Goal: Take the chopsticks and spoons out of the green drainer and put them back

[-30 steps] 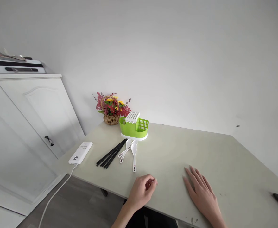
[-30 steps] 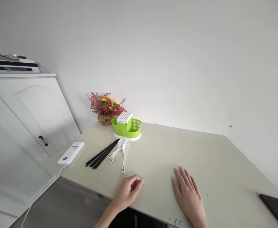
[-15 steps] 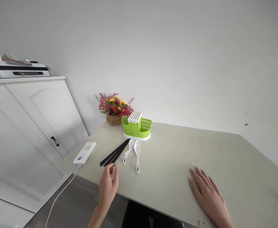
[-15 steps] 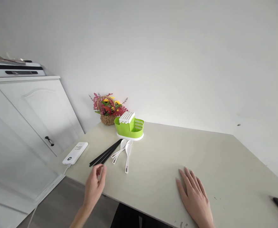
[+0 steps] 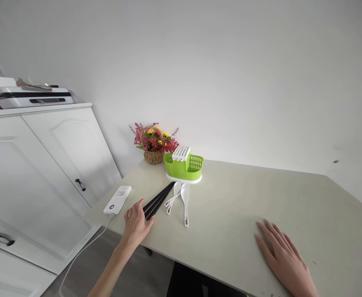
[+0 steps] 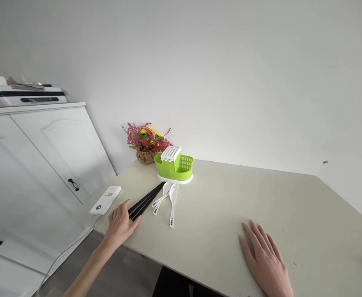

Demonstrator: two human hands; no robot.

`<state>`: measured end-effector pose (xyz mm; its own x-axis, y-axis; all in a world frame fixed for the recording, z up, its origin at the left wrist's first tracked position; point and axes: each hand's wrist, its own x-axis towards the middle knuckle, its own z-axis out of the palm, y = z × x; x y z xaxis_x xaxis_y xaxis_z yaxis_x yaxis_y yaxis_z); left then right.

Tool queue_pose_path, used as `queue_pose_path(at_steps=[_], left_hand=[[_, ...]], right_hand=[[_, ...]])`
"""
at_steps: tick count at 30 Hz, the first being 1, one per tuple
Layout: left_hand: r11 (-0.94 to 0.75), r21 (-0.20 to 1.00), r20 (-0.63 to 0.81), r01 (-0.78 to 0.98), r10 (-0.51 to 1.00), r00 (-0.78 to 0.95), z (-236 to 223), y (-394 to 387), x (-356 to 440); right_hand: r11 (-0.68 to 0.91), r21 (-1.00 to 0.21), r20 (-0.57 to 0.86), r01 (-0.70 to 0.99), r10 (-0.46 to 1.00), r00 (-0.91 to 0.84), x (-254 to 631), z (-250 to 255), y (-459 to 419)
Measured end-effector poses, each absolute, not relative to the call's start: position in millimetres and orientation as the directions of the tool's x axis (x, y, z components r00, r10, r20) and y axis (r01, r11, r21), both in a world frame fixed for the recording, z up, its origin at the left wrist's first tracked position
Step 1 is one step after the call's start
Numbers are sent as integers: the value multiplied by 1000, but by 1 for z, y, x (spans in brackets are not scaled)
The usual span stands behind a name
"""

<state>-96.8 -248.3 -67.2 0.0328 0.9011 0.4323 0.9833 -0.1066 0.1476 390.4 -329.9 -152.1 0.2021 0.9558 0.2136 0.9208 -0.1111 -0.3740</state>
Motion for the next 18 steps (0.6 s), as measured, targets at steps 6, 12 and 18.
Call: queue_pose_path(at_steps=[6,12,18], left_hand=[[-71,140,223,988,974,39,-46,-230,-92],[1,-20,-9,1000,1000,-1,-11,-220,-71],[23,-95,-116,995,993,-34,8,-210,-58]], right_hand=[[-123,-386,205,914,955,214,392,-154,-329],[-115,-375,224,920,952,210,393,-157,-328],[-113,-385,235,916,948,216,391,-154,-330]])
